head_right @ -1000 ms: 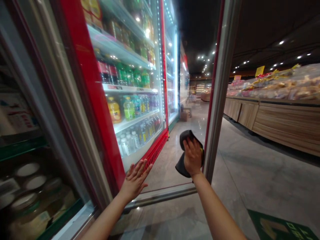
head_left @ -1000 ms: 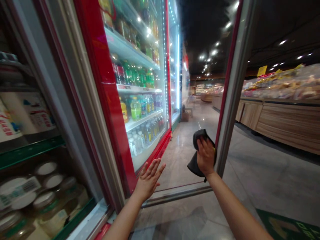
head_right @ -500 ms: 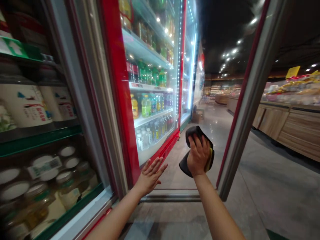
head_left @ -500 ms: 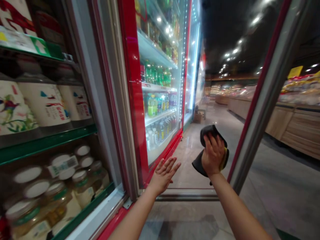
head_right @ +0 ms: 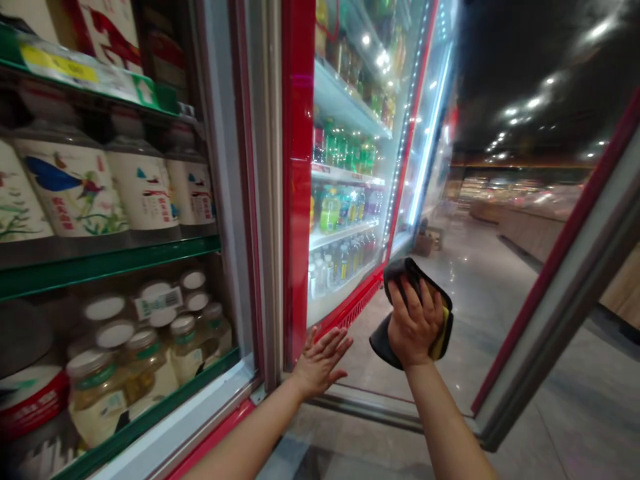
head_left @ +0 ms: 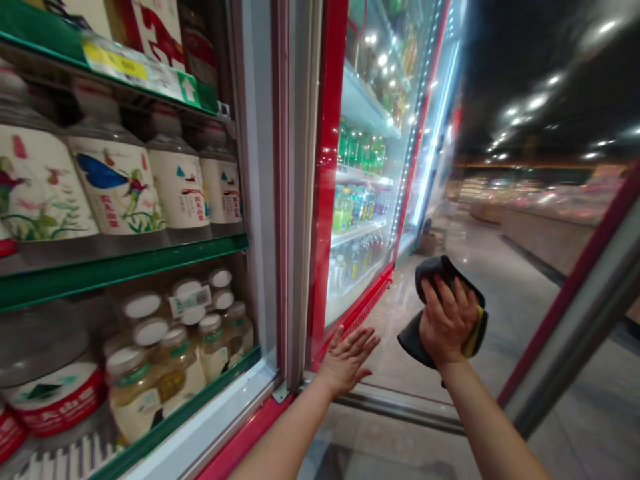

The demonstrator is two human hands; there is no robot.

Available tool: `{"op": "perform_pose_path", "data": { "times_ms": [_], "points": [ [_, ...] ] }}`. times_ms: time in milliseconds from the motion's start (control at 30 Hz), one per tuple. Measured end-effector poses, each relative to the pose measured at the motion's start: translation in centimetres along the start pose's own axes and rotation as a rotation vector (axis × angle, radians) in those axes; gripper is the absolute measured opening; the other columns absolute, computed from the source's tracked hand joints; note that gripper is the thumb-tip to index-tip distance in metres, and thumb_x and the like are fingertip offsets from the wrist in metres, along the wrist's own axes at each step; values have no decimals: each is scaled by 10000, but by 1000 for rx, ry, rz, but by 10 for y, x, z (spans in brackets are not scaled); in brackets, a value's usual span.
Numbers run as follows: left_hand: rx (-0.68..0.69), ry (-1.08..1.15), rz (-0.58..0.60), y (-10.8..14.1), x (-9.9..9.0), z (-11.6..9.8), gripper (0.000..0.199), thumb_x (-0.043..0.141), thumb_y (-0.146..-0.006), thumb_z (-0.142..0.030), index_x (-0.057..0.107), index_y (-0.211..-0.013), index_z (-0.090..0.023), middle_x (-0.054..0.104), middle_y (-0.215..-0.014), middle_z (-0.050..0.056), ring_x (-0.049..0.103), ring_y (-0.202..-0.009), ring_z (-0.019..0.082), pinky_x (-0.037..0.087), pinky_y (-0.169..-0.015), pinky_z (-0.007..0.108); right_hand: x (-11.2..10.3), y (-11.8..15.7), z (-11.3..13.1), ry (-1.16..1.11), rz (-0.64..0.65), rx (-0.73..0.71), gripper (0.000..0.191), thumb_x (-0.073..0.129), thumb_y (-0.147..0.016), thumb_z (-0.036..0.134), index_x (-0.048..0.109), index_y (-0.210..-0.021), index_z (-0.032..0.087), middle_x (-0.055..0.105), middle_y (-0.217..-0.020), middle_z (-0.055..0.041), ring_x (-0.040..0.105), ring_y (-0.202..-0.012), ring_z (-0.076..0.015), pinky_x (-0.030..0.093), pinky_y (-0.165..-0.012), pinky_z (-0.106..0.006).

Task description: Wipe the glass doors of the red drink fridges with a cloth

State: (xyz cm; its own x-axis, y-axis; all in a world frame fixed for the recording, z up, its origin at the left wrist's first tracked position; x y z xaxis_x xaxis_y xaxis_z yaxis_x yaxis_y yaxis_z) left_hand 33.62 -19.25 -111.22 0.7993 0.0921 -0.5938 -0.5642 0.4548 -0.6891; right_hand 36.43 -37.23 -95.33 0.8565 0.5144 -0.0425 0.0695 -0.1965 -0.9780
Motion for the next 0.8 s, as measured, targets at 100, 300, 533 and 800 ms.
{"op": "perform_pose_path", "data": {
  "times_ms": [100,300,533,800],
  "points": [
    [-12,-14,0,-1,-1,-2,722,488,-936,-634,337,-1559,-301,207,-1678,-39,-193,-1548,193,-173,-1231,526,20,-30,39,-71,71,-108,604,569,-933,192,455,-1513,321,626,-1410,-60,461,-1410,-315,273,-1195,-535],
    [-22,-9,106,0,8,-5,811,559,-918,-563,232,-1597,-264,75,-1700,-21,-249,-1532,222,-94,-1242,542,36,-38,79,-377,357,-866,492,436,-1001,148,498,-1460,315,595,-1449,35,437,-1424,-195,171,-1266,-491],
    [-53,46,230,-1,31,-7,909,637,-890,-541,148,-1611,-280,46,-1704,-7,-160,-1557,220,44,-1257,507,57,-59,106,-408,371,-856,504,470,-982,111,511,-1442,313,590,-1455,17,432,-1431,-218,198,-1260,-520],
    [-46,49,192,-3,28,-6,864,600,-909,-533,172,-1607,-257,117,-1696,-11,-195,-1547,185,10,-1261,506,63,-60,136,-485,426,-1185,329,502,-994,174,635,-1276,278,624,-1394,8,411,-1432,-236,290,-1219,-547]
  ]
}}
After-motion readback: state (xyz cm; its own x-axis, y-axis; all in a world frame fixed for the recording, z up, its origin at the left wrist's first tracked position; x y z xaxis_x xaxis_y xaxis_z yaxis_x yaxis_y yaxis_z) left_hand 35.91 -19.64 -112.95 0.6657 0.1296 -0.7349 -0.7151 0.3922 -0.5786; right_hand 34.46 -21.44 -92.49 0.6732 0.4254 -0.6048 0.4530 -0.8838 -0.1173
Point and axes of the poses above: each hand's wrist, its own y-axis away from the middle knuckle, its own x-axis out of the palm, z = x × y, the point moved 7 cm from there along -y, towards the middle knuckle
